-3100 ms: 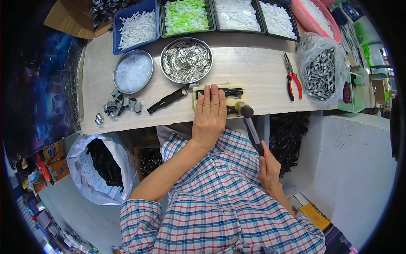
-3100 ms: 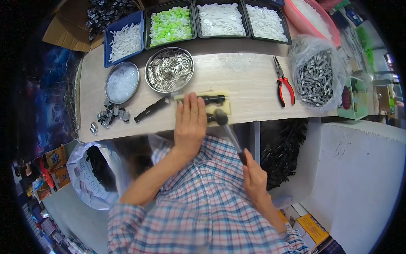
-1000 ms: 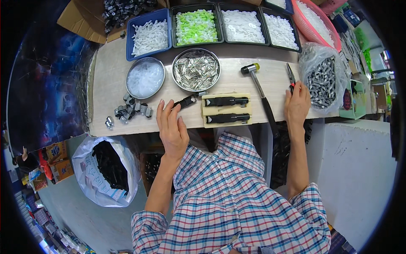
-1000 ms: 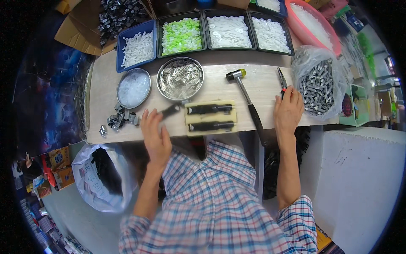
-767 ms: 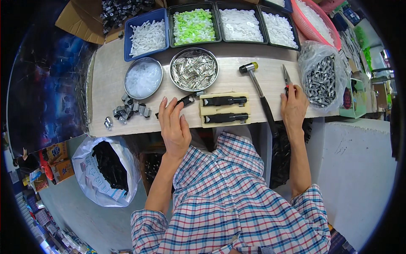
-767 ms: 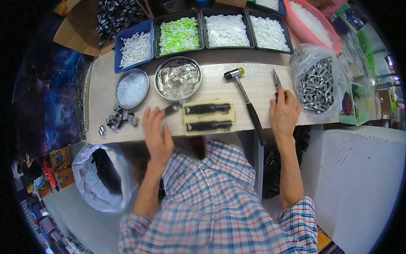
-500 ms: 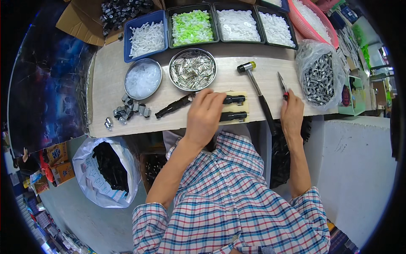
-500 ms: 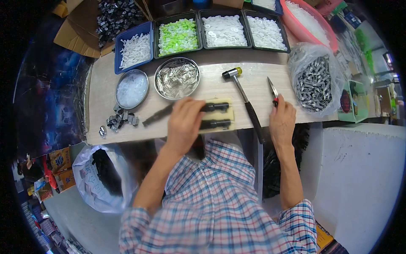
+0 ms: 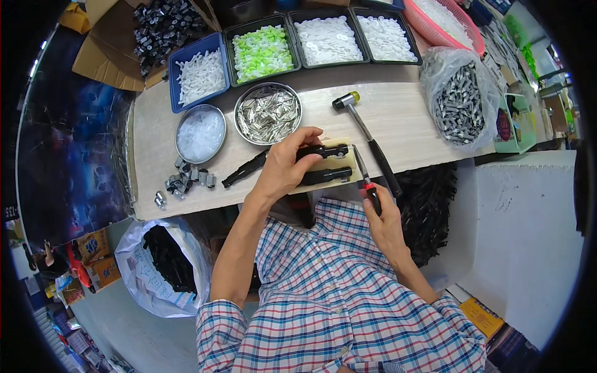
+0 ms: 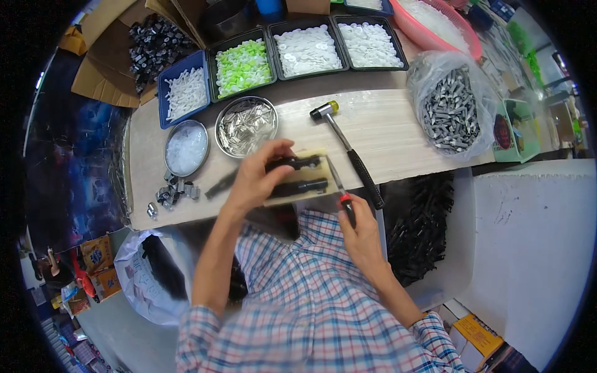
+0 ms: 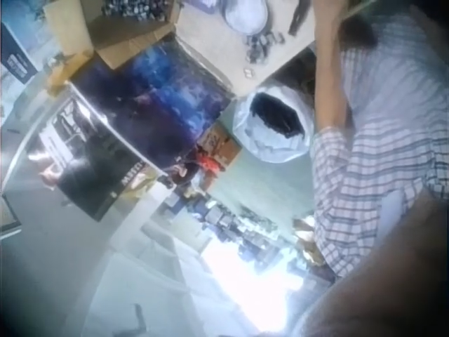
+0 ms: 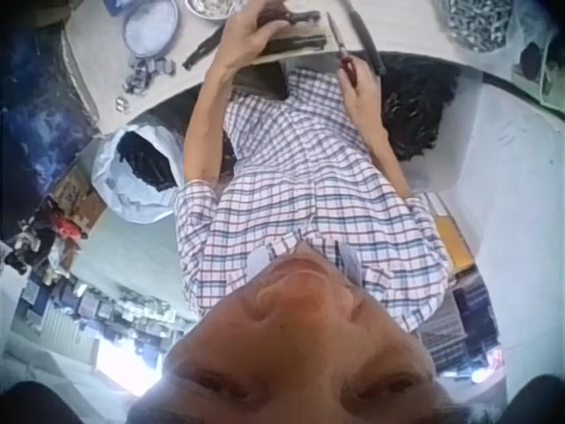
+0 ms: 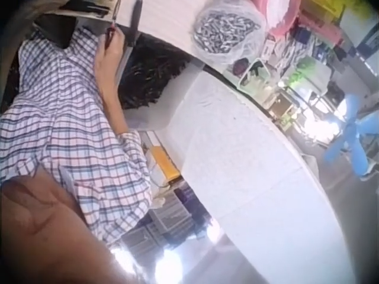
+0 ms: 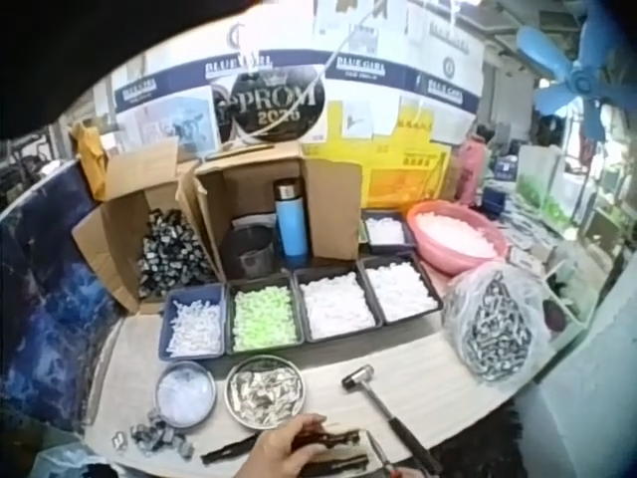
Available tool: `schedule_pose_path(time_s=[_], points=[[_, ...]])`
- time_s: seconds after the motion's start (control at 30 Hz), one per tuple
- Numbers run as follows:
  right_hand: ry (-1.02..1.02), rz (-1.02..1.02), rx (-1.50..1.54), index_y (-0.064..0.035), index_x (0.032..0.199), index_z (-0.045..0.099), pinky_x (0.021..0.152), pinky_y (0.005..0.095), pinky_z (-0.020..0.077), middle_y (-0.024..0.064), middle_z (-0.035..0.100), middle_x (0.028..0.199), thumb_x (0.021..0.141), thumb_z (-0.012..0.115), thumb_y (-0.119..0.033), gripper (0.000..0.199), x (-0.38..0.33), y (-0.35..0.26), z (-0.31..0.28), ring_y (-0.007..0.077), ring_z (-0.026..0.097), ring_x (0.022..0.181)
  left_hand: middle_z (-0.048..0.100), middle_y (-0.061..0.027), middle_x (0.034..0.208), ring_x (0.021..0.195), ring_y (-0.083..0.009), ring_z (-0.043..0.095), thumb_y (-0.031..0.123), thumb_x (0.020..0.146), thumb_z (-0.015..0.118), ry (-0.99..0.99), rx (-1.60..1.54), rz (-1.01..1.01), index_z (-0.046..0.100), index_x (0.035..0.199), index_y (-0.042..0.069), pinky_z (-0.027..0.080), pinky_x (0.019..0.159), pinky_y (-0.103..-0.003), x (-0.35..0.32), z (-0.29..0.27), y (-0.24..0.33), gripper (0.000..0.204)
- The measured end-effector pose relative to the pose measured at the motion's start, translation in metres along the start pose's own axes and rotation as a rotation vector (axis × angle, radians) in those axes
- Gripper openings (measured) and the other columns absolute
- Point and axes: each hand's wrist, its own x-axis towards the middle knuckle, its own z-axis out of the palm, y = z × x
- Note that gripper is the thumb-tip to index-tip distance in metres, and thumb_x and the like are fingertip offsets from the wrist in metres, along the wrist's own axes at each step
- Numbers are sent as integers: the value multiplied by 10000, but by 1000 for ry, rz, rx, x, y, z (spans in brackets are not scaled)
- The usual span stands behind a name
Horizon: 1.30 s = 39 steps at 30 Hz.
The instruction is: Manually assemble small metal parts into a plastic base using hands and a small hammer.
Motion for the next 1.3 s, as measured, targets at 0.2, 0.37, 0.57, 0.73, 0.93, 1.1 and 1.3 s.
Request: schedule_pose_path(time_s=[0.2,0.37,0.57,0.73,0.93,1.1,1.3], points=[[-7,-139,-137,35,1191,614,825,293,490,134,611,1128,994,583,-74,228,9,3,-7,213,620,952,704,-139,1036,1004,-205,681,-9,871,694,-13,-157,-79,572,1287,-6,531,917,-315,0,-4,-3,434],[8,-189,-141,44,1145,627,853,345,506,161,598,1165,974,592,-40,194,13,-6,-5,294,638,985,699,-149,1102,1035,-186,671,2,909,667,-31,-208,-143,567,1295,-17,528,932,-316,1,-7,2,400],[-27,-209,-193,40,1089,607,847,422,511,212,571,1151,861,672,7,239,13,-19,-7,405,609,997,696,-187,1012,916,-302,691,147,856,737,86,506,458,624,1173,-9,555,781,-353,7,6,21,372],[-65,-308,-260,56,1096,573,860,436,521,233,548,1160,727,603,140,380,7,-10,-9,430,618,988,638,-86,747,693,-262,664,123,801,749,-29,764,494,561,885,56,531,608,-381,11,20,22,216],[-214,-376,-220,49,1062,574,885,430,526,231,514,1213,628,537,207,463,-3,-3,-16,439,600,1040,595,-67,595,525,-244,623,176,802,744,-56,884,583,528,754,66,503,489,-361,-13,15,33,247],[-420,-408,-183,33,1065,578,928,416,516,216,505,1236,587,553,213,511,-5,9,-28,429,573,1109,601,-111,592,525,-253,637,171,845,718,-187,722,403,543,756,46,481,484,-377,-36,10,40,232],[-556,-406,-211,34,1153,564,984,420,503,208,504,1279,583,582,203,595,-9,15,-36,419,558,1172,626,-107,625,543,-291,634,167,897,686,-372,234,128,632,920,32,481,519,-387,-56,4,20,147]])
